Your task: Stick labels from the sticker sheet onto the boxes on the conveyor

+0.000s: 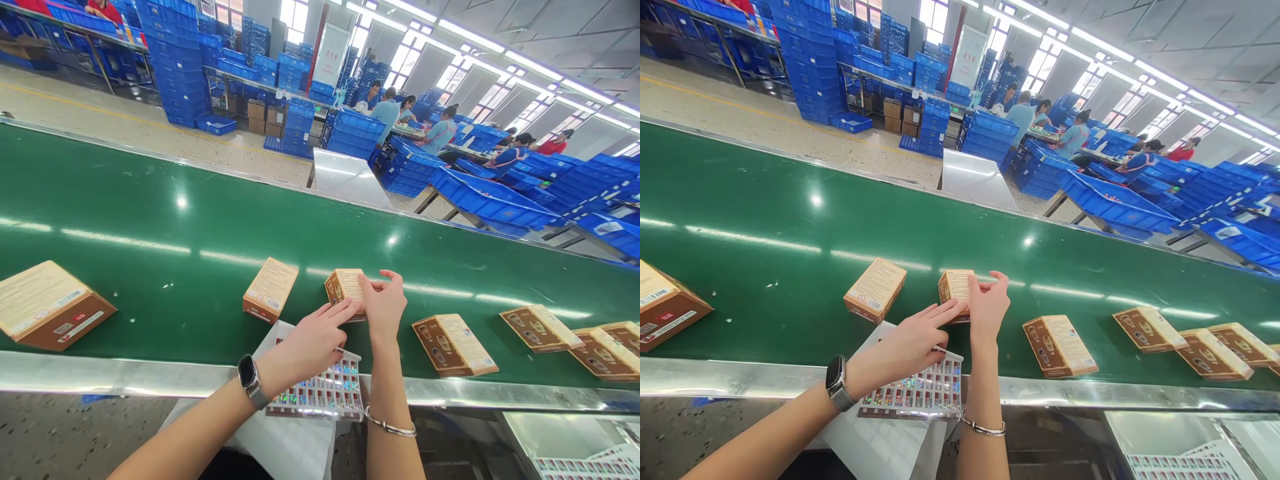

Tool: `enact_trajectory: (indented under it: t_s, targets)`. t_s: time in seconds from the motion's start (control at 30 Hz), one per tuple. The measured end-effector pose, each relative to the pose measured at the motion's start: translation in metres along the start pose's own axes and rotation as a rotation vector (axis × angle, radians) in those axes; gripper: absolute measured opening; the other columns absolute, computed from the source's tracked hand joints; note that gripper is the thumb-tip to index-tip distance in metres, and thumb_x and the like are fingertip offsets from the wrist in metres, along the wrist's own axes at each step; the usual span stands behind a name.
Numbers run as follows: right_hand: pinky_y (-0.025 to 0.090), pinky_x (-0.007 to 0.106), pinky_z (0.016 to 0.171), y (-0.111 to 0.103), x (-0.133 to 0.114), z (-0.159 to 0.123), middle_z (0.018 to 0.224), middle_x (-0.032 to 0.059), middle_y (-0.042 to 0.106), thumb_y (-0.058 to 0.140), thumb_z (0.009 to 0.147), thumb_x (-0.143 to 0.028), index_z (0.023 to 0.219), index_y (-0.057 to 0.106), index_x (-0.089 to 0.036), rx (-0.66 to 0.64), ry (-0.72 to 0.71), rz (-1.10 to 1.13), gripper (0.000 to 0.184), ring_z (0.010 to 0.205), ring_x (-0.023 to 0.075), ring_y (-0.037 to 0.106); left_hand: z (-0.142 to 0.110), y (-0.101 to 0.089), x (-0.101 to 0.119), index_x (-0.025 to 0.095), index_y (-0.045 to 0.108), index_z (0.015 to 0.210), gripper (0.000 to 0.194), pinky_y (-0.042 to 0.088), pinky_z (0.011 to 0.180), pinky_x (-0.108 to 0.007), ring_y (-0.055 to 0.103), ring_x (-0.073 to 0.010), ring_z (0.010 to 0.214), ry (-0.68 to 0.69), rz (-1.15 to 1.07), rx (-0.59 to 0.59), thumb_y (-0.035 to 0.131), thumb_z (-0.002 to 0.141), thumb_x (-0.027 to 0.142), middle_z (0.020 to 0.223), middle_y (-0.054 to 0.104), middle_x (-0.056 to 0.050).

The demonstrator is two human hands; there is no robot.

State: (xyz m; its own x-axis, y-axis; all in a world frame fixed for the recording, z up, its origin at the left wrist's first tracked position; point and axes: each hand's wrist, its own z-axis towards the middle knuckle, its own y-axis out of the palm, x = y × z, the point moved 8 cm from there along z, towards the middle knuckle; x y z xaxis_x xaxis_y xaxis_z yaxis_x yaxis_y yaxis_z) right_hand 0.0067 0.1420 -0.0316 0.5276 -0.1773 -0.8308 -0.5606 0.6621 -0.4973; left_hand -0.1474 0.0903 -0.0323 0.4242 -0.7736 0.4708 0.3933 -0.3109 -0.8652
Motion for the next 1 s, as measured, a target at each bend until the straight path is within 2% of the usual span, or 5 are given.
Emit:
enact_trajectory:
  t_s: [0.13,0.33,0.6,0.8,1.0]
  targets:
    - [0.046,0.042,0.075,-0.013,-0.001,0.010,0.068,0.0099,0.070,0.057,0.079,-0.039,0.106,0.059,-0.012,-0.006,-0.049,-0.051,0.038,0.071,0.0291,0.066,-0.014,-0.008,-0.003,0.018,0.065,0.079,0.015,0.055,0.082,-0.034,0.072,-0.0228,0.096,-0.123,-0.061,-0.015,0.061,0.093,0.020,0.130,0.067,-0.009]
    - [0.047,0.041,0.090,0.001,-0.041,-0.024,0.107,0.0142,0.071,0.051,0.089,-0.048,0.109,0.061,-0.017,-0.187,-0.242,-0.012,0.039,0.100,0.0277,0.066,-0.067,-0.031,0.005,0.023,0.065,0.089,0.017,0.037,0.058,-0.023,0.060,-0.0131,0.062,-0.276,-0.294,-0.030,0.052,0.098,0.030,0.071,0.067,0.004]
    - [0.050,0.043,0.099,0.095,-0.066,-0.091,0.129,0.0088,0.066,0.078,0.074,-0.033,0.144,0.043,-0.024,-1.130,-0.317,0.169,0.078,0.109,0.0220,0.066,-0.119,-0.027,-0.017,0.020,0.056,0.076,0.018,0.031,0.055,-0.020,0.043,-0.0104,0.056,-0.679,-0.591,-0.122,0.068,0.064,0.017,0.057,0.050,0.009]
    - [0.048,0.043,0.103,0.034,-0.099,-0.106,0.124,0.0063,0.067,0.067,0.088,-0.028,0.116,0.065,-0.026,-0.912,-0.601,0.189,0.028,0.120,0.0225,0.059,-0.125,-0.051,-0.018,0.020,0.064,0.066,0.018,0.031,0.055,-0.022,0.048,-0.0120,0.055,-0.765,-0.531,-0.074,0.062,0.081,0.031,0.055,0.056,0.005]
    - [0.055,0.031,0.070,-0.006,-0.107,-0.158,0.086,0.0014,0.073,0.060,0.096,-0.031,0.096,0.070,-0.026,-1.084,-0.763,0.069,0.012,0.079,0.0186,0.066,-0.122,-0.054,-0.013,0.022,0.070,0.071,0.020,0.028,0.053,-0.022,0.044,-0.0118,0.054,-0.722,-0.468,-0.062,0.059,0.086,0.031,0.055,0.053,0.005]
